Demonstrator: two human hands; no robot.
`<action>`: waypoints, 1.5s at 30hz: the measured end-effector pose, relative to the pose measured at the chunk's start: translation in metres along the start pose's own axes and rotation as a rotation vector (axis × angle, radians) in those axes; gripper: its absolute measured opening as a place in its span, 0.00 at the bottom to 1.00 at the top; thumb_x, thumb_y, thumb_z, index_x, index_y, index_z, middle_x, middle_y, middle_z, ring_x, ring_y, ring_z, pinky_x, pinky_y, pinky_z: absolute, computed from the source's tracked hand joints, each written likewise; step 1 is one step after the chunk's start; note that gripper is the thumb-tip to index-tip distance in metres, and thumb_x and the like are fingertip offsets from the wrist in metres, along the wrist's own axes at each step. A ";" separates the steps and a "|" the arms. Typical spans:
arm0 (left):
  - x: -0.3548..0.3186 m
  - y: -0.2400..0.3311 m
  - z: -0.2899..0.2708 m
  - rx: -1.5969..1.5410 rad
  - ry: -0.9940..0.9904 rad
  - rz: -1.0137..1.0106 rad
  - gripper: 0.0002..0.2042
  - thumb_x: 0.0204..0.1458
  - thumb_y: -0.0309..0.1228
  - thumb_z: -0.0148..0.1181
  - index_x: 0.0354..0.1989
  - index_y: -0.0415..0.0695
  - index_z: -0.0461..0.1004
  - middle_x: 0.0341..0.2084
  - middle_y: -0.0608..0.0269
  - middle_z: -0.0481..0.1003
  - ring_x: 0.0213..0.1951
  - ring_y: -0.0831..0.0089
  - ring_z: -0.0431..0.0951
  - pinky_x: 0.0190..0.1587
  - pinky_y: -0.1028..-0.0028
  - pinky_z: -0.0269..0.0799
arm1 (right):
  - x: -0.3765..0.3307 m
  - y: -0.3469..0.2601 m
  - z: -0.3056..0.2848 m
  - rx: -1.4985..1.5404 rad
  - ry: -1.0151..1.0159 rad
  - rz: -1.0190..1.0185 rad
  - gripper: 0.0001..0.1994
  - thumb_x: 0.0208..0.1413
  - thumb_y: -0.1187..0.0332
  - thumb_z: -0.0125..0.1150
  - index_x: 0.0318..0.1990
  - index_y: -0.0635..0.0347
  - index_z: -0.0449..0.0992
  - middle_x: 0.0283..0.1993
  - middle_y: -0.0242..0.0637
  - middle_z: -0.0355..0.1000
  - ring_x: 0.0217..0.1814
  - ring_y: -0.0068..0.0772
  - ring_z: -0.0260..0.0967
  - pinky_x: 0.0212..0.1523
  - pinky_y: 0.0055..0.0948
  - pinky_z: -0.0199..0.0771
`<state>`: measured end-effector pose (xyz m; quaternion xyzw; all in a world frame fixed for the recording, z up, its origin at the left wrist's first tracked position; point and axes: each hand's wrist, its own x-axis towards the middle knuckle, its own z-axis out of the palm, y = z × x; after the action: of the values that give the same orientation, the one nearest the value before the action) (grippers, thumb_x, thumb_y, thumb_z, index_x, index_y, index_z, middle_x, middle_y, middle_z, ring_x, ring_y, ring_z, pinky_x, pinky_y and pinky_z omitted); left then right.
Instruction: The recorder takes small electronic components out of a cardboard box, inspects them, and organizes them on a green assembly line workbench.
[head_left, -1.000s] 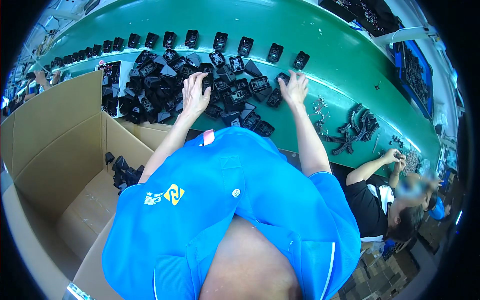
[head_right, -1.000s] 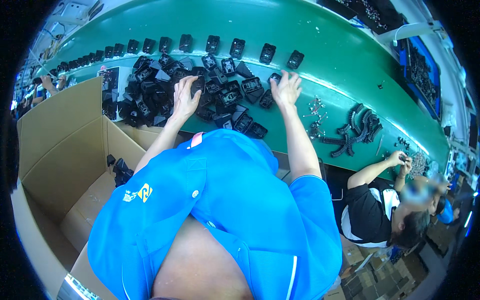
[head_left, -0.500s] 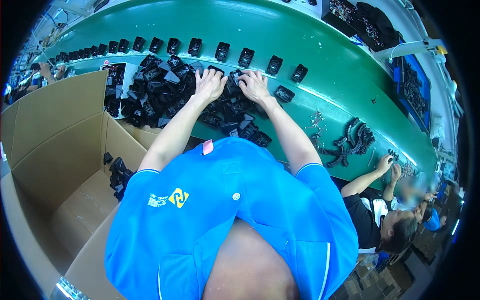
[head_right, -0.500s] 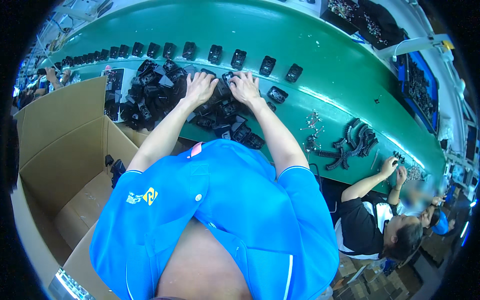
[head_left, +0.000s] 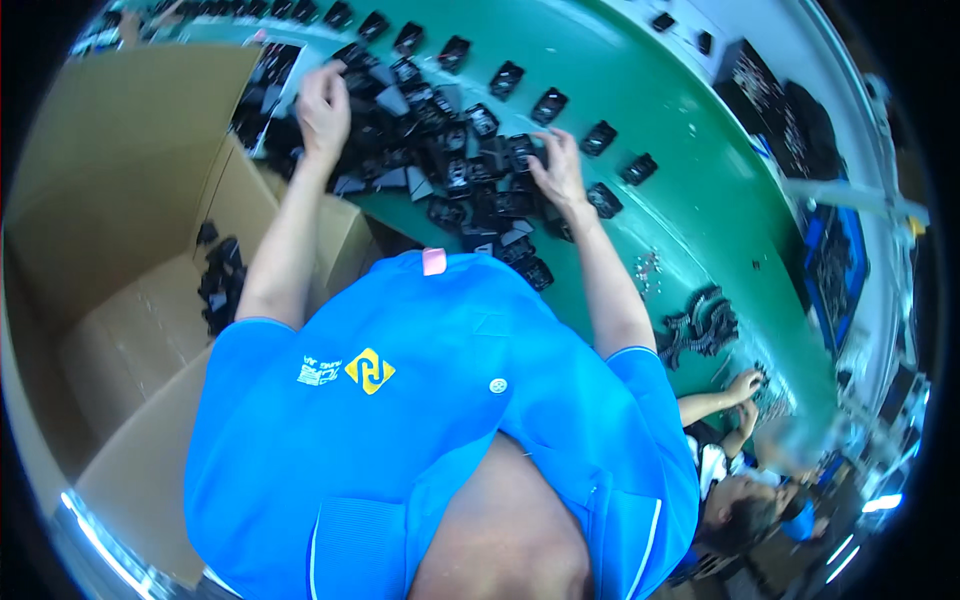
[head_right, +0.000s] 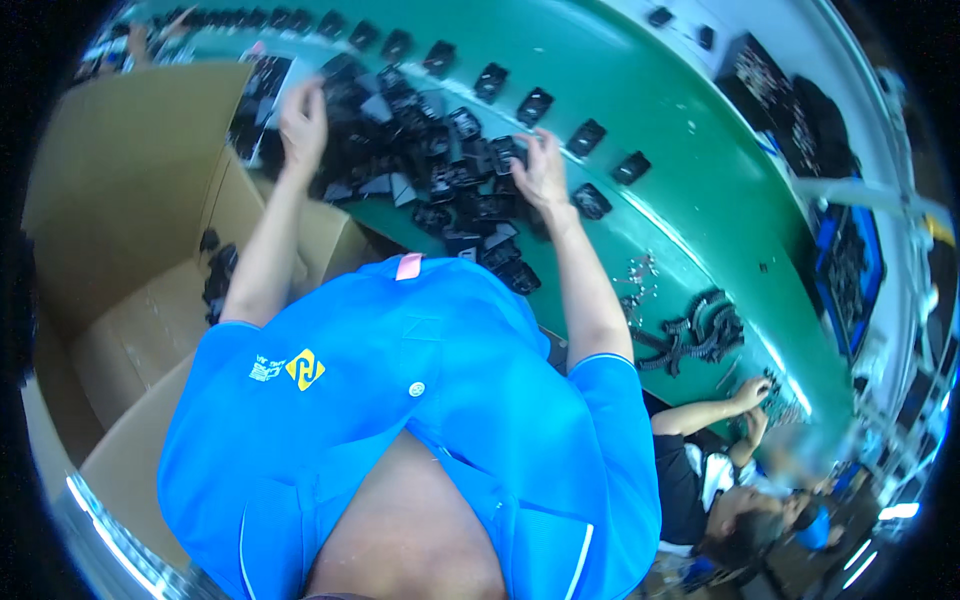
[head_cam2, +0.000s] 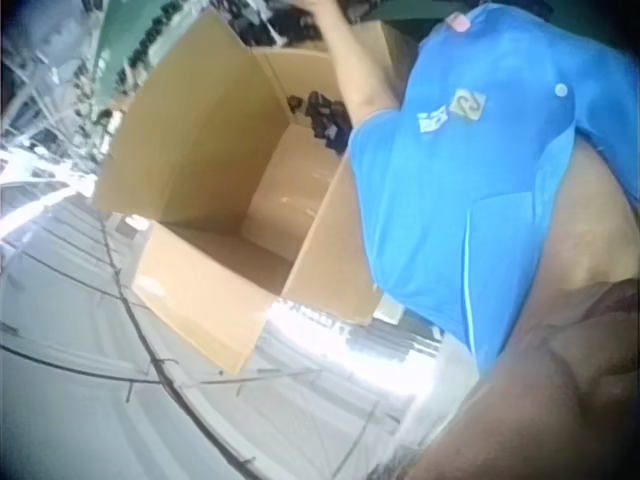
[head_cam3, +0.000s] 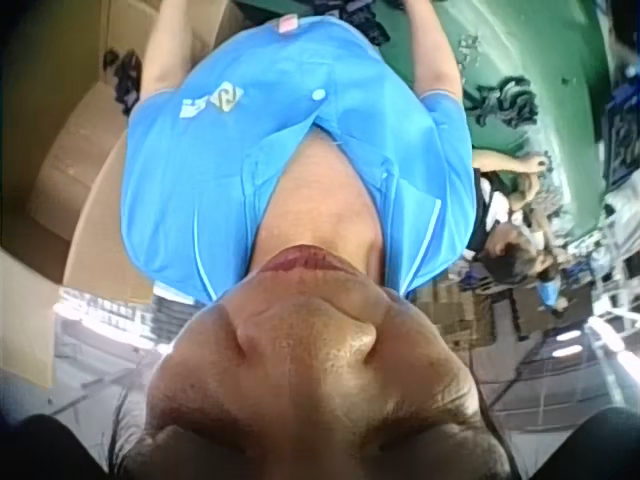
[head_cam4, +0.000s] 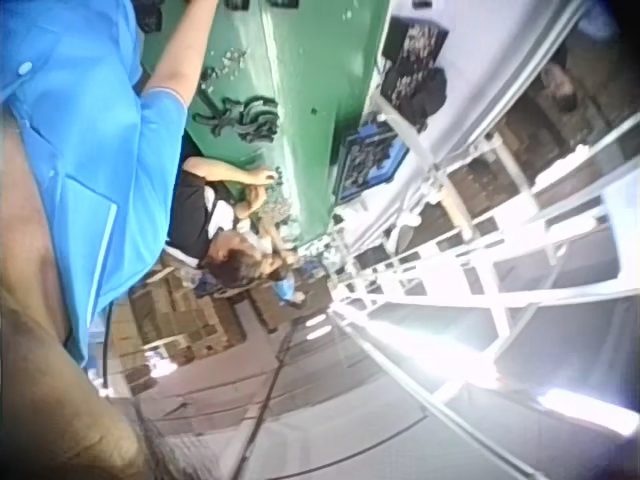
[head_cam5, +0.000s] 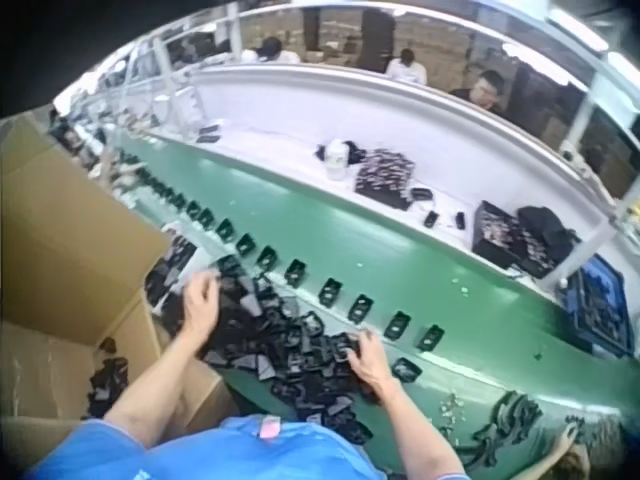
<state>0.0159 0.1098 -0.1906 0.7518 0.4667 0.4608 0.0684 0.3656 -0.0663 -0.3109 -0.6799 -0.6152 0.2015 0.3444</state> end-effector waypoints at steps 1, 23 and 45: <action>0.018 -0.012 -0.025 0.117 0.136 0.092 0.09 0.52 0.21 0.56 0.40 0.42 0.78 0.39 0.58 0.78 0.37 0.60 0.77 0.43 0.68 0.72 | 0.000 -0.004 -0.001 -0.117 -0.011 0.007 0.23 0.52 0.60 0.62 0.57 0.47 0.72 0.62 0.43 0.63 0.63 0.48 0.61 0.58 0.46 0.63; -0.199 -0.168 -0.467 -0.457 -0.355 -2.444 0.37 0.56 0.65 0.45 0.62 0.45 0.67 0.60 0.47 0.69 0.56 0.47 0.72 0.58 0.54 0.68 | 0.008 -0.363 0.185 0.632 -1.111 -0.439 0.23 0.56 0.70 0.61 0.60 0.59 0.67 0.57 0.48 0.64 0.53 0.49 0.68 0.53 0.41 0.72; -0.173 -0.081 -0.326 -1.051 -0.195 -2.066 0.38 0.54 0.63 0.56 0.65 0.46 0.63 0.61 0.49 0.69 0.60 0.54 0.70 0.59 0.44 0.67 | -0.043 -0.376 0.258 0.625 -1.353 -0.059 0.67 0.31 0.66 0.83 0.75 0.48 0.33 0.70 0.62 0.43 0.69 0.64 0.54 0.69 0.50 0.60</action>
<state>-0.3068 -0.0843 -0.1576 -0.0751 0.6017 0.2627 0.7505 -0.0836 -0.0494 -0.2239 -0.2610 -0.6250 0.7321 0.0731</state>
